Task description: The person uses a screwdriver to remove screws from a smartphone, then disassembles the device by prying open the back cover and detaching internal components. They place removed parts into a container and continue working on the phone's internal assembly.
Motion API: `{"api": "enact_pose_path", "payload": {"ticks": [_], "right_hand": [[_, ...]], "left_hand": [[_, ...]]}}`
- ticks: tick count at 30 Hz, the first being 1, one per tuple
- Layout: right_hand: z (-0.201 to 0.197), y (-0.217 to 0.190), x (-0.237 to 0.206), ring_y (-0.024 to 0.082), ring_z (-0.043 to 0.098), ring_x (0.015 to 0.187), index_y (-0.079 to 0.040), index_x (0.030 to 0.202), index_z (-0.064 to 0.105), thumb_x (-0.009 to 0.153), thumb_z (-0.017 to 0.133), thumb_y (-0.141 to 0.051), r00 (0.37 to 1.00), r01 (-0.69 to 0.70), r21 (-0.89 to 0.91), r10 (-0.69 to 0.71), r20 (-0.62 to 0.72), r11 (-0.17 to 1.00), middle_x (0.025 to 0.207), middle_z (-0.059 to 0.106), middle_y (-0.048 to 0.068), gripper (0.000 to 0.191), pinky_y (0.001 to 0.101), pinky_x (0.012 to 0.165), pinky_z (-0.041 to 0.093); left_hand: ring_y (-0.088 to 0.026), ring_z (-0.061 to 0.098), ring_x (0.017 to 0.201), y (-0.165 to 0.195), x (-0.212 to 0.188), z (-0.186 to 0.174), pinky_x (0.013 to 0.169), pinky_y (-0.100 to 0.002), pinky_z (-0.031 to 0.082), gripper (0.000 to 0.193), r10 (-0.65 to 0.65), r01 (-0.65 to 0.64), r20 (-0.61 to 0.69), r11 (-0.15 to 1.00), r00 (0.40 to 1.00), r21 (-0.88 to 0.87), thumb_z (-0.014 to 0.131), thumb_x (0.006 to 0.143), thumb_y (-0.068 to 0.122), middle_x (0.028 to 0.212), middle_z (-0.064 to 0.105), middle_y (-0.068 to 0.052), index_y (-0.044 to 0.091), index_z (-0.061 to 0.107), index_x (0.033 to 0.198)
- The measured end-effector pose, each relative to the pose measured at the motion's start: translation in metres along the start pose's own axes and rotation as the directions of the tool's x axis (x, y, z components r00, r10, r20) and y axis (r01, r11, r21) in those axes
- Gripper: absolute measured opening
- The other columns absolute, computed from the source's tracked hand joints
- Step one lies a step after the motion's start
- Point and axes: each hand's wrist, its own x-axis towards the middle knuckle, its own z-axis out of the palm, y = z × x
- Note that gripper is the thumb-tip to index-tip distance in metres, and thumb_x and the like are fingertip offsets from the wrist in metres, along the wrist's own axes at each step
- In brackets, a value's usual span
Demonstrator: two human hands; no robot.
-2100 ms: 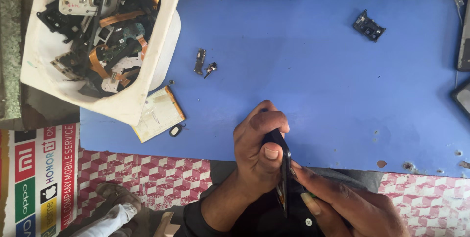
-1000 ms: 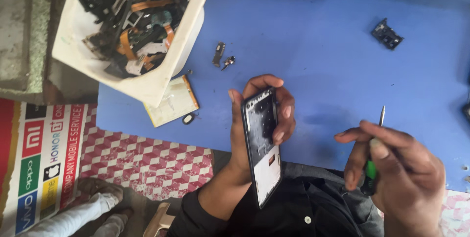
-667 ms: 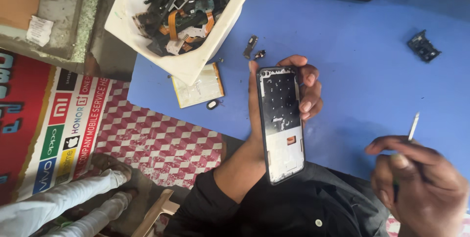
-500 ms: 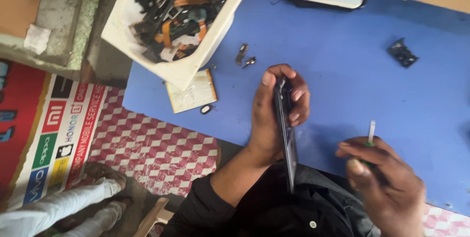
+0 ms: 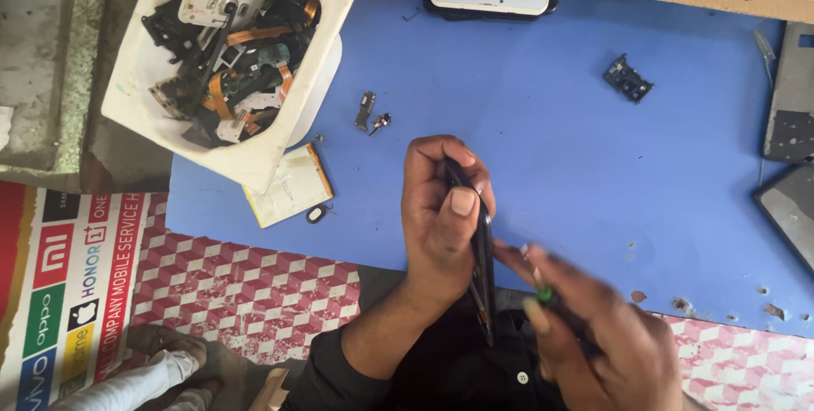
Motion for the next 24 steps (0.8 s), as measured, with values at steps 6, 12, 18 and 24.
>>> {"api": "enact_pose_path", "payload": {"ticks": [6, 12, 18, 24], "right_hand": [[0.0034, -0.0021, -0.0046, 0.025, 0.071, 0.123, -0.008, 0.123, 0.071, 0.083, 0.074, -0.005, 0.995, -0.082, -0.200, 0.092, 0.041, 0.976, 0.120, 0.077, 0.013, 0.040, 0.0400, 0.108, 0.052], [0.0084, -0.0025, -0.0052, 0.024, 0.072, 0.121, -0.011, 0.123, 0.072, 0.085, 0.075, -0.005, 0.997, -0.067, -0.189, 0.074, 0.029, 0.980, 0.117, 0.078, 0.012, 0.038, 0.0399, 0.107, 0.055], [0.0085, -0.0029, -0.0075, 0.024, 0.076, 0.116, -0.011, 0.122, 0.073, 0.083, 0.076, -0.007, 0.995, -0.093, -0.205, 0.099, 0.021, 0.974, 0.112, 0.080, 0.011, 0.038, 0.0387, 0.103, 0.059], [0.0064, -0.0055, -0.0069, 0.025, 0.075, 0.117, -0.011, 0.123, 0.072, 0.085, 0.074, -0.005, 0.998, -0.057, -0.199, 0.064, 0.029, 0.978, 0.114, 0.079, 0.013, 0.039, 0.0381, 0.102, 0.058]], "left_hand": [[-0.009, 0.048, 0.077, 0.0003, 0.0005, -0.0015, 0.065, -0.023, 0.044, 0.066, 0.067, -0.067, -0.010, 0.998, 0.998, -0.007, 0.077, 0.097, 0.054, 0.098, 0.049, -0.005, 0.006, 0.043, 0.126], [-0.009, 0.045, 0.075, 0.0001, -0.0001, -0.0055, 0.063, -0.023, 0.042, 0.071, 0.092, -0.091, -0.048, 0.996, 0.995, 0.015, 0.079, 0.093, 0.059, 0.097, 0.047, -0.006, 0.007, 0.042, 0.124], [-0.009, 0.045, 0.074, -0.0024, -0.0030, -0.0065, 0.062, -0.022, 0.042, 0.073, 0.144, -0.141, -0.059, 0.989, 0.988, 0.050, 0.078, 0.093, 0.061, 0.097, 0.048, -0.006, 0.006, 0.042, 0.124], [-0.009, 0.047, 0.073, -0.0045, -0.0054, -0.0069, 0.062, -0.023, 0.044, 0.072, 0.179, -0.174, -0.046, 0.979, 0.983, 0.101, 0.076, 0.094, 0.061, 0.096, 0.048, -0.006, 0.006, 0.041, 0.125]]}}
